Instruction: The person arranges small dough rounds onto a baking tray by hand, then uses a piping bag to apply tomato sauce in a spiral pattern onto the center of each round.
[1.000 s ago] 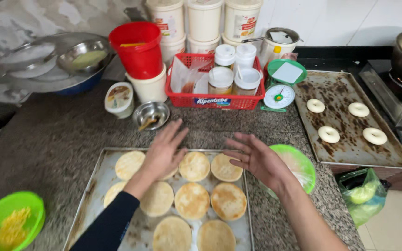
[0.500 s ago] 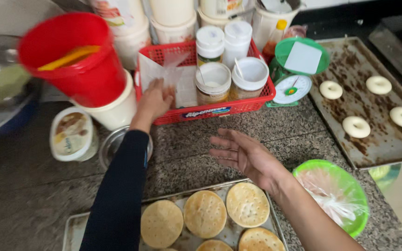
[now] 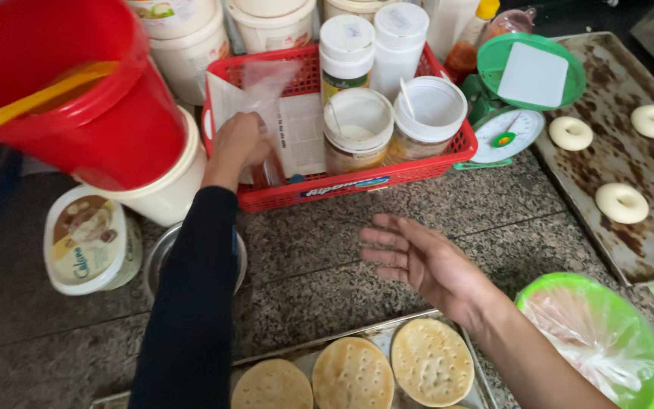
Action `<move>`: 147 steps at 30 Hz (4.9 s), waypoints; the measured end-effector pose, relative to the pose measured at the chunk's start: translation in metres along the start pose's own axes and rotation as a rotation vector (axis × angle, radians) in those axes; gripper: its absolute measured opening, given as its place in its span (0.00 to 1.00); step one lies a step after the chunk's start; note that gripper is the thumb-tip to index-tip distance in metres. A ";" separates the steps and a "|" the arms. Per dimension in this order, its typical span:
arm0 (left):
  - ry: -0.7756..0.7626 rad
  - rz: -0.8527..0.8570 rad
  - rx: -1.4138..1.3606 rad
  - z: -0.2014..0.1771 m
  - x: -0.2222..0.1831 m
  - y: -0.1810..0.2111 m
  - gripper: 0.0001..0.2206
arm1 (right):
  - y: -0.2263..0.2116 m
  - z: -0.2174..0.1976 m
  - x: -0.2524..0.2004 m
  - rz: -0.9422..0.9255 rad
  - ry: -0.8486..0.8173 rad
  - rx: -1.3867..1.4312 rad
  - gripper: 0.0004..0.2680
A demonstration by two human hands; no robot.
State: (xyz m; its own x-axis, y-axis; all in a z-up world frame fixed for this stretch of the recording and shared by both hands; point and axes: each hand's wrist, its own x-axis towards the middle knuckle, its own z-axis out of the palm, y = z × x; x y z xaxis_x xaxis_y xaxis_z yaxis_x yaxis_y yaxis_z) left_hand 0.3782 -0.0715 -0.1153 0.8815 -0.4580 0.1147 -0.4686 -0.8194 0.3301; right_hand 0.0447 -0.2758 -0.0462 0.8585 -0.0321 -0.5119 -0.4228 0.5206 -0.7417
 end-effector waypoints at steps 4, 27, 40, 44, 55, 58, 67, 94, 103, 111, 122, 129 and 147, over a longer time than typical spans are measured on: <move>0.137 0.089 -0.119 -0.030 -0.054 0.018 0.10 | 0.004 0.006 -0.008 -0.001 -0.008 -0.022 0.17; 0.297 -0.053 -0.170 -0.003 -0.044 0.000 0.21 | 0.006 0.026 -0.036 0.015 0.042 -0.065 0.17; 0.504 0.146 -0.778 -0.052 -0.038 0.013 0.15 | 0.008 0.020 -0.044 0.015 0.023 -0.056 0.18; 0.554 0.203 -0.873 -0.078 -0.040 0.032 0.15 | 0.008 0.021 -0.047 -0.004 0.019 -0.046 0.18; 0.342 0.269 -1.192 -0.171 -0.113 0.136 0.16 | -0.002 0.030 -0.065 -0.398 0.087 -0.413 0.17; -0.115 0.287 -1.371 -0.173 -0.151 0.169 0.10 | -0.005 0.043 -0.080 -0.705 0.071 -0.584 0.21; 0.433 0.621 -0.476 -0.191 -0.297 0.301 0.15 | -0.008 0.029 -0.155 -0.906 -0.107 -0.420 0.19; 0.187 0.096 -1.616 -0.024 -0.401 0.419 0.14 | -0.032 -0.040 -0.255 -0.285 -0.081 -0.656 0.15; 0.226 0.051 -0.745 -0.057 -0.435 0.456 0.17 | -0.040 -0.061 -0.253 -0.252 0.014 -0.137 0.17; 0.407 0.353 -0.395 -0.019 -0.448 0.448 0.16 | -0.051 -0.073 -0.266 -0.235 -0.130 0.048 0.11; 0.042 -0.085 -0.680 -0.044 -0.432 0.449 0.14 | -0.040 -0.043 -0.305 -0.339 -0.211 -0.137 0.11; -0.327 -0.198 -0.798 -0.075 -0.450 0.430 0.21 | -0.053 -0.056 -0.254 -0.419 -0.117 -0.462 0.14; -0.108 -0.140 -0.686 -0.069 -0.487 0.402 0.40 | 0.046 -0.076 -0.295 -1.431 -0.167 -1.157 0.07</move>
State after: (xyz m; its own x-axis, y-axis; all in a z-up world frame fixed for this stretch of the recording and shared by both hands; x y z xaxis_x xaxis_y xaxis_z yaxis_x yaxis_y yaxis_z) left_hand -0.2358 -0.1544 0.0262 0.9035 -0.4251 -0.0541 -0.1780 -0.4871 0.8550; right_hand -0.2498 -0.3077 0.0379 0.6830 0.2433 0.6887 0.6636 -0.6006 -0.4459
